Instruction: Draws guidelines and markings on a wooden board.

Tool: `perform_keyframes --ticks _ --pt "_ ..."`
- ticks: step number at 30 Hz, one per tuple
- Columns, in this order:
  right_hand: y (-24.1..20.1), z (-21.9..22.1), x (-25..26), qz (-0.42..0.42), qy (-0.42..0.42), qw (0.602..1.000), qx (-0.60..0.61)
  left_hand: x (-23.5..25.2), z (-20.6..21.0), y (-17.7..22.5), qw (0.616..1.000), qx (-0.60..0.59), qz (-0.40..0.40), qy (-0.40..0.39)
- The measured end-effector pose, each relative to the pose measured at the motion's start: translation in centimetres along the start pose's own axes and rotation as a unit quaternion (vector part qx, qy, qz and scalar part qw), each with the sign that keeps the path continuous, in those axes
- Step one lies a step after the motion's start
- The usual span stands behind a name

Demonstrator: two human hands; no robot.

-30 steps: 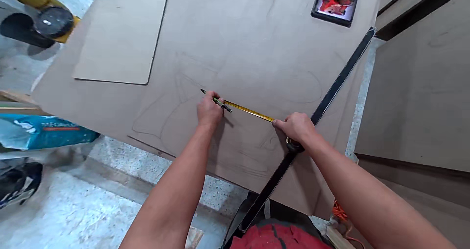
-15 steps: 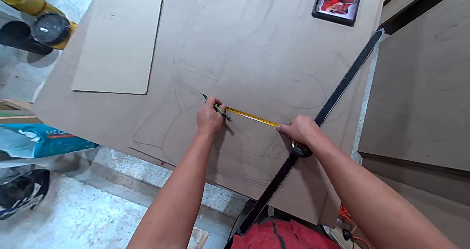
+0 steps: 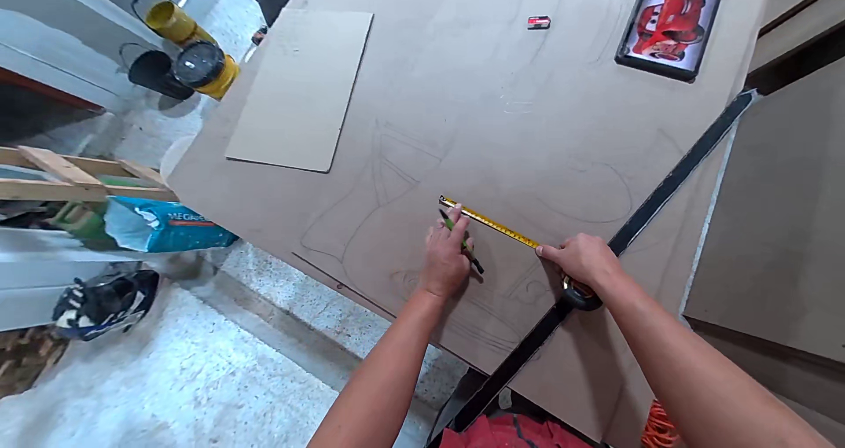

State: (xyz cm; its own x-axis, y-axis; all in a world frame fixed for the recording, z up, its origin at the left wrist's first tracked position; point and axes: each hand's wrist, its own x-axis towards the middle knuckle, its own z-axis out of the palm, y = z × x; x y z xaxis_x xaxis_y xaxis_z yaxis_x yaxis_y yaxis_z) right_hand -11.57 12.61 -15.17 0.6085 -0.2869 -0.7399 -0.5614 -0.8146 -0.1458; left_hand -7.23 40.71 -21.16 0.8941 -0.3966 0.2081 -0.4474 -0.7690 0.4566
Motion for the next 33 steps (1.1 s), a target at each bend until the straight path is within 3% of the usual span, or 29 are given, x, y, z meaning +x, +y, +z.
perform_keyframes --ticks 3,33 --pt "-0.09 0.00 0.01 0.002 0.000 1.000 0.002 0.01 1.41 -0.18 0.999 0.022 0.028 -0.014" --pt "0.33 -0.81 0.31 0.008 -0.009 0.999 0.049 0.40 1.49 -0.15 0.999 0.022 0.015 -0.018"
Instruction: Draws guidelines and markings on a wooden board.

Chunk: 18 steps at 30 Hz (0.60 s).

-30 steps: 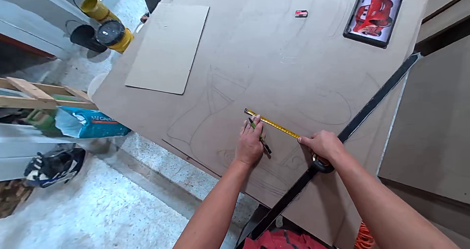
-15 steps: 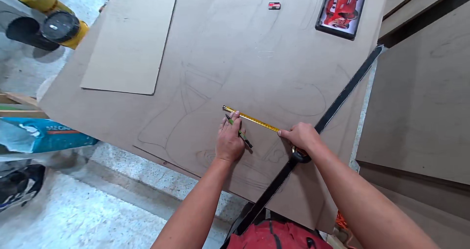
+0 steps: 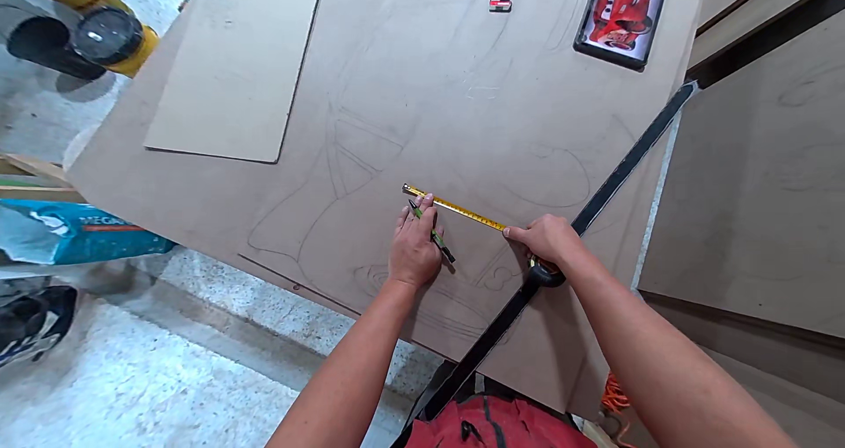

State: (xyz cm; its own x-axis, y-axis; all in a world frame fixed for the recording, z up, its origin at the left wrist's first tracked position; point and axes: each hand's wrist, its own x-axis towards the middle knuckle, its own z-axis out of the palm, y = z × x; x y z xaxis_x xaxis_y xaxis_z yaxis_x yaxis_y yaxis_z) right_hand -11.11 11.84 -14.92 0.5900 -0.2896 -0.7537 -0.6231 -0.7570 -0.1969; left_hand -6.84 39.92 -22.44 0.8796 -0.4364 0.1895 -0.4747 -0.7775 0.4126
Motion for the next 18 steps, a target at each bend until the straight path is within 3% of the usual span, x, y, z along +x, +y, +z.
perform_keyframes --ticks 18 --pt "0.03 0.13 0.46 -0.019 0.016 0.999 -0.034 0.06 0.00 -0.37 1.000 0.000 0.014 -0.009"
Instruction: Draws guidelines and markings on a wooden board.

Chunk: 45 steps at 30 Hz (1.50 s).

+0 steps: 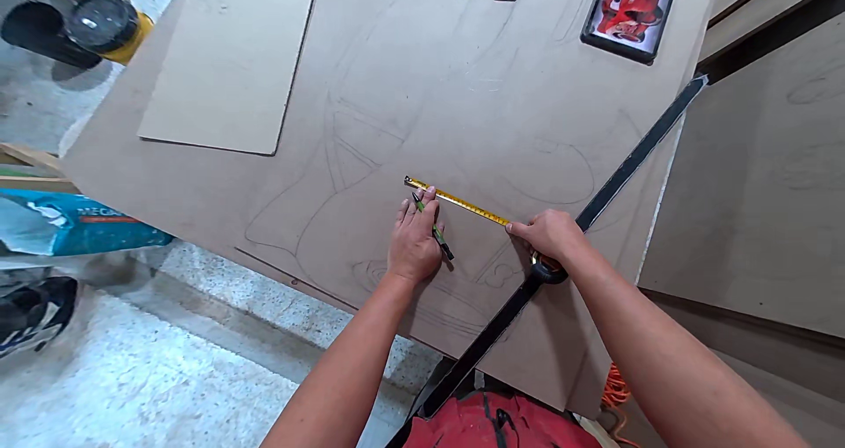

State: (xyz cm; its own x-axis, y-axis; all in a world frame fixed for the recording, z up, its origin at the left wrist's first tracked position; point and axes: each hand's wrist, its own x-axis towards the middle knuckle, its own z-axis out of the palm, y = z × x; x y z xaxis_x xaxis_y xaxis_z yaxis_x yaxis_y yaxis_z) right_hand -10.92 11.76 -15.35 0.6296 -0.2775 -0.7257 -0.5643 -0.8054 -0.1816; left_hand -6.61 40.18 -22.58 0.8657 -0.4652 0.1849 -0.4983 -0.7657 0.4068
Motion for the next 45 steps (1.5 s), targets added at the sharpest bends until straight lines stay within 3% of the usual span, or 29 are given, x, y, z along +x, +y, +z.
perform_keyframes --ticks 12,16,18,21,23,27,36,45 --pt "0.0 0.0 -0.2 0.005 -0.004 1.000 -0.006 0.0 -0.2 0.1 1.000 0.001 0.002 -0.004" --pt "-0.1 -0.1 -0.4 0.002 0.002 1.000 -0.011 0.1 -0.6 0.1 0.998 -0.057 -0.016 -0.001" --pt "0.0 -0.1 -0.3 -0.002 0.005 1.000 -0.006 0.5 -1.7 0.1 0.980 -0.182 -0.075 0.006" --pt "0.1 -0.1 0.1 -0.006 -0.003 1.000 -0.011 2.0 -4.4 -0.9 0.910 -0.349 -0.211 0.076" --pt "0.2 0.0 0.4 -0.007 -0.008 1.000 -0.019 3.7 -6.0 -1.9 0.870 -0.381 -0.294 0.108" --pt "0.0 -0.4 0.4 -0.002 -0.014 1.000 -0.019 6.3 -6.2 -4.2 0.849 -0.380 -0.360 0.072" --pt "0.0 -0.5 0.7 -0.003 -0.024 0.999 -0.022 8.2 -5.8 -4.3 0.869 -0.307 -0.387 0.028" --pt "-0.2 -0.9 0.8 -0.004 -0.042 0.999 -0.023 8.7 -5.5 -4.2 0.884 -0.265 -0.383 0.040"
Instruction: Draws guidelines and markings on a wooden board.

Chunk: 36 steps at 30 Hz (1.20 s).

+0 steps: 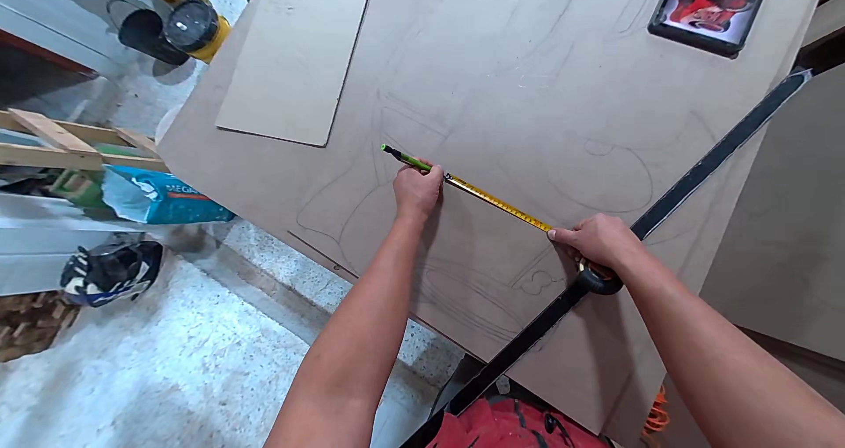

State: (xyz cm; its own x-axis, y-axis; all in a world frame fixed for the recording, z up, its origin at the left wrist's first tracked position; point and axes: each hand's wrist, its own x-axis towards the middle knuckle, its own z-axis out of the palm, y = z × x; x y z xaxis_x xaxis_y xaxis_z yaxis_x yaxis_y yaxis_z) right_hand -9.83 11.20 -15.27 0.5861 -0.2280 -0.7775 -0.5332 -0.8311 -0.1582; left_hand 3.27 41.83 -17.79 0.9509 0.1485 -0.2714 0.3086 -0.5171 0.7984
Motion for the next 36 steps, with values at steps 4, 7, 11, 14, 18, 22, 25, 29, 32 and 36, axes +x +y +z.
perform_keyframes --ticks 4,7,11,14,18,22,25,29,32,36 --pt "0.1 0.0 0.2 -0.004 -0.005 1.000 -0.005 0.0 0.0 0.2 0.999 0.037 0.002 -0.016" --pt "0.1 -0.1 0.2 -0.003 -0.006 1.000 -0.002 0.0 0.0 0.6 0.997 0.076 0.002 -0.032" --pt "0.1 0.0 0.3 -0.003 -0.006 1.000 -0.010 -0.1 0.1 2.0 0.983 0.169 -0.012 -0.068" --pt "0.1 0.0 0.2 -0.003 -0.006 1.000 -0.001 0.0 0.0 2.2 0.982 0.174 -0.012 -0.068" --pt "0.1 0.0 0.0 -0.001 -0.004 1.000 0.004 0.3 0.2 2.2 0.983 0.168 -0.016 -0.072" --pt "0.0 -0.1 0.0 -0.005 -0.001 1.000 0.002 0.2 0.0 2.1 0.981 0.180 -0.012 -0.073" --pt "0.2 0.1 -0.1 -0.007 0.003 1.000 0.006 0.3 -0.5 1.1 0.991 0.121 0.003 -0.064" --pt "0.1 2.0 -1.9 -0.029 0.023 0.999 -0.003 -3.1 -4.8 -2.1 1.000 0.007 0.015 0.027" --pt "-1.1 5.6 -4.1 -0.039 0.020 0.999 -0.005 -7.7 -7.8 -6.7 0.995 -0.018 0.061 0.071" --pt "-2.6 8.1 -5.5 -0.036 0.009 0.999 0.001 -12.3 -8.0 -10.6 0.974 0.099 0.197 0.059"
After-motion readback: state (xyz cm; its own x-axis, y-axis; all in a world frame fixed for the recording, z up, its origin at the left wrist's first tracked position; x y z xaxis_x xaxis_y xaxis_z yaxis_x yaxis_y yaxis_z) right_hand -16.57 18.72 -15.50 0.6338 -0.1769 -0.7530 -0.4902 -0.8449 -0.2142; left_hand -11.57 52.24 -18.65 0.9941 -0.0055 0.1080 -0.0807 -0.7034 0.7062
